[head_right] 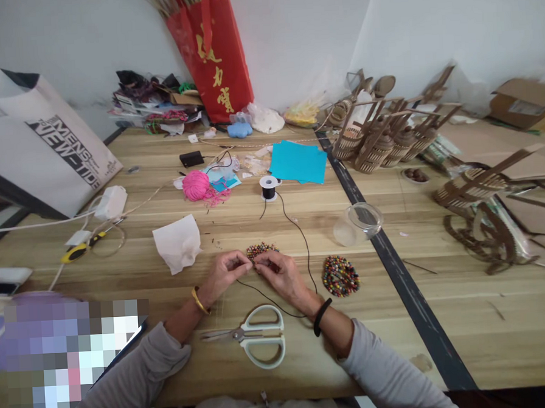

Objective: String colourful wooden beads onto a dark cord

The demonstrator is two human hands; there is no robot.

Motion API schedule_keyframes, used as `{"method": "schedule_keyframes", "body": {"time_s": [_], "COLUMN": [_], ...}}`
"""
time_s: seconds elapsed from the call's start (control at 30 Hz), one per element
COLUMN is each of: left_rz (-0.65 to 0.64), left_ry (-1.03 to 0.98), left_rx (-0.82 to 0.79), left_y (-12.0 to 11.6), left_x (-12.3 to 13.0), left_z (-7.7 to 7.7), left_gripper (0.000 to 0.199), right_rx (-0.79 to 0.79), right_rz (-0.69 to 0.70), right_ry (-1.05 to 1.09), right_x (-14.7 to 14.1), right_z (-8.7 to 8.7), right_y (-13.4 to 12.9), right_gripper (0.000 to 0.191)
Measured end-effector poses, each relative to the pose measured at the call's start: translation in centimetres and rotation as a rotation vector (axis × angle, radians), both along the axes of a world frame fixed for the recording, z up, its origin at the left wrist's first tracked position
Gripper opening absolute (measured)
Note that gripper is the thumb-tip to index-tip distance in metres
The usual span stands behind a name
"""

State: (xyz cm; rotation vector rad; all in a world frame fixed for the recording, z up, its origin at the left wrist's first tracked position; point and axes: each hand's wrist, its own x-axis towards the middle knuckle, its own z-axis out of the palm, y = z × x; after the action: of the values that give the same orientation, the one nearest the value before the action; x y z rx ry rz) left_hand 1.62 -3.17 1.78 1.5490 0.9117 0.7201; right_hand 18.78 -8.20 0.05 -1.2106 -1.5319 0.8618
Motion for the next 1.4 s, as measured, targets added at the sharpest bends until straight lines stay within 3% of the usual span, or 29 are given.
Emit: {"method": "schedule_keyframes", "body": {"time_s": [0.63,1.4], "left_rz": [-0.003,0.001], "left_ry": [0.004,-0.014], "left_rx": [0.018,-0.014], "left_y": [0.01,0.01], "left_x": [0.09,0.13], "left_z": [-0.52,-0.48], "left_gripper": [0.019,0.018], "right_rx": [0.096,0.068], "right_rz": [0.002,0.001], "right_ry": [-0.075,-0.057], "right_x": [0.08,-0.08], "right_z": [0.06,0.46], "right_y": [0.17,-0.02], "right_gripper": [0.011,0.012]}}
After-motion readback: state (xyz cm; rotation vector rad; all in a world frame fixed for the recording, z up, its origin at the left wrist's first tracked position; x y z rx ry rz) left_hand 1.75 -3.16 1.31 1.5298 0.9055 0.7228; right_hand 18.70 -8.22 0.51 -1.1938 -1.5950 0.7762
